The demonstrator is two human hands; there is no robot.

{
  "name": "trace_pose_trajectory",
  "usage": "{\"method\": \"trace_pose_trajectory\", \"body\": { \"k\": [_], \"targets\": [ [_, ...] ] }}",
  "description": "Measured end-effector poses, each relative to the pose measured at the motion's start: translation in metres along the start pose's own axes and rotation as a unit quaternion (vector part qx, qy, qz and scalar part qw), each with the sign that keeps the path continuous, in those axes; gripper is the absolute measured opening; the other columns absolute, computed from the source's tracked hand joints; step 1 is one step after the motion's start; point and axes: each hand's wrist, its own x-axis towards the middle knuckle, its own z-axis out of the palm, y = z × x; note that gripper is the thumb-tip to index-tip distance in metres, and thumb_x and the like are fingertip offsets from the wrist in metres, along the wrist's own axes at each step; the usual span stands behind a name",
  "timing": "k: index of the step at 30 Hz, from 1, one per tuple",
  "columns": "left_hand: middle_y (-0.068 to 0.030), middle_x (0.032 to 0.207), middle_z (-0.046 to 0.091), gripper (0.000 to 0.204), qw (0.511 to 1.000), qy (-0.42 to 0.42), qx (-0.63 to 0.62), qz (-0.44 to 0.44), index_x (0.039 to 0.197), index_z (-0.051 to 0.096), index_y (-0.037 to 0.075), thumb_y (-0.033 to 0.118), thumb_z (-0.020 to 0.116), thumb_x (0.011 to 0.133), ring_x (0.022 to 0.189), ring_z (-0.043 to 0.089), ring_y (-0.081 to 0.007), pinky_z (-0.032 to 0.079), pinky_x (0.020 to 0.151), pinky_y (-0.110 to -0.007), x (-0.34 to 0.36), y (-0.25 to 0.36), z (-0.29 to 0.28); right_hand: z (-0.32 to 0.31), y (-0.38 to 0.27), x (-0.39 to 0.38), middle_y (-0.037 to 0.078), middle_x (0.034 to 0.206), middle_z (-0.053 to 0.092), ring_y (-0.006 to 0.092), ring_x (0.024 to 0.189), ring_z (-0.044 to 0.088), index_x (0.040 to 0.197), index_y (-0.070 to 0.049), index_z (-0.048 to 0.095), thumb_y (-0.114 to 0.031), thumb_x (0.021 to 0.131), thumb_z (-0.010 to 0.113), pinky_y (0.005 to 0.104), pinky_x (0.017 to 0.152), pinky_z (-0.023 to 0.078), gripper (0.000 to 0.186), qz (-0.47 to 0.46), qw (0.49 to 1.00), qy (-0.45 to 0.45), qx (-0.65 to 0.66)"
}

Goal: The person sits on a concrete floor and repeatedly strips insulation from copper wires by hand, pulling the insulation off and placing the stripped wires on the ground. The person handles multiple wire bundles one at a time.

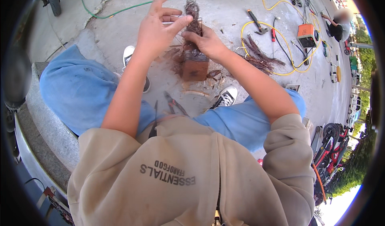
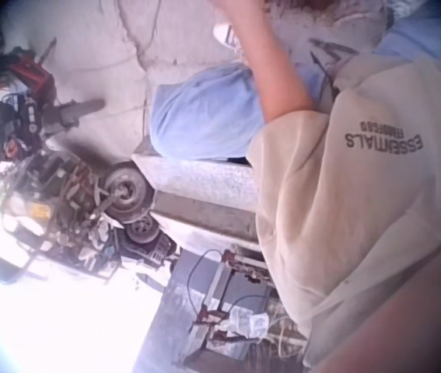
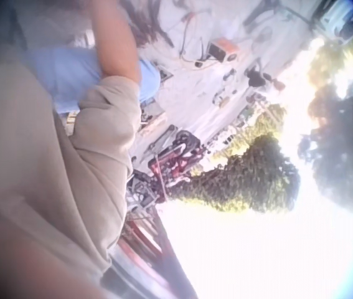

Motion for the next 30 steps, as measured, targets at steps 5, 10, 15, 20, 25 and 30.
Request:
{"method": "trace_pose_trajectory", "body": {
  "k": [5,10,15,20,25,30],
  "targets": [
    [-0.0128,0.099,0.068,0.053,0.961,-0.129,-0.183,-0.161,0.117,0.058,0.000,0.048,0.056,0.095,0.099,0.062,-0.0177,0.050,0.084,-0.029,-0.019,-0.111,0.047,-0.027,-0.054,-0.016,0.004,0.073,0.051,0.0158,0.066,0.052,0.091,-0.006,0.049,-0.027,0.092,0.060,0.0302,0.051,0.046,0.023,0.026,0.967,0.032,0.253],
    [0.0026,0.059,0.049,0.047,0.953,-0.172,-0.087,-0.235,0.065,0.056,0.007,0.045,0.063,0.092,0.052,0.043,-0.0090,0.037,0.052,-0.026,-0.022,-0.118,0.049,-0.044,-0.075,-0.029,0.003,0.072,0.048,0.0136,0.063,0.049,0.089,-0.007,0.049,-0.025,0.092,0.060,0.0272,0.047,0.039,0.022,-0.004,0.983,0.086,0.163],
    [0.0063,0.058,0.042,0.038,0.956,0.044,-0.085,-0.278,0.065,0.057,0.007,0.034,0.070,0.088,0.051,0.037,-0.0060,0.028,0.047,-0.025,0.007,-0.043,0.012,-0.052,-0.077,-0.026,0.001,0.068,0.048,0.0118,0.060,0.048,0.082,-0.007,0.051,-0.024,0.086,0.071,0.0275,0.048,0.041,0.026,-0.056,0.986,0.143,0.069],
    [0.0037,0.062,0.038,0.026,0.879,-0.091,-0.437,-0.165,0.072,0.053,0.006,0.017,0.060,0.095,0.055,0.035,-0.0072,0.031,0.052,-0.023,0.007,0.047,-0.026,-0.027,-0.101,-0.039,0.000,0.077,0.060,0.0075,0.062,0.055,0.110,0.001,0.061,-0.040,0.065,0.089,0.0227,0.059,0.047,0.066,-0.098,0.977,0.054,-0.183],
    [0.0008,0.074,0.045,0.016,0.820,-0.136,-0.538,-0.140,0.084,0.055,0.001,0.012,0.056,0.096,0.065,0.039,-0.0085,0.036,0.059,-0.024,0.011,0.052,0.002,-0.008,-0.043,-0.026,0.002,0.080,0.067,0.0113,0.072,0.061,0.094,-0.001,0.065,-0.033,0.067,0.088,0.0273,0.072,0.049,0.048,-0.056,0.979,-0.047,-0.189],
    [-0.0085,0.098,0.061,0.024,0.975,-0.067,-0.212,0.001,0.106,0.059,-0.004,0.018,0.059,0.096,0.082,0.053,-0.0120,0.044,0.078,-0.027,0.021,0.047,-0.001,-0.002,-0.047,-0.029,0.006,0.066,0.067,0.0161,0.062,0.063,0.077,-0.002,0.067,-0.035,0.076,0.081,0.0329,0.064,0.050,0.036,0.021,0.963,-0.016,-0.267]
  ]
}}
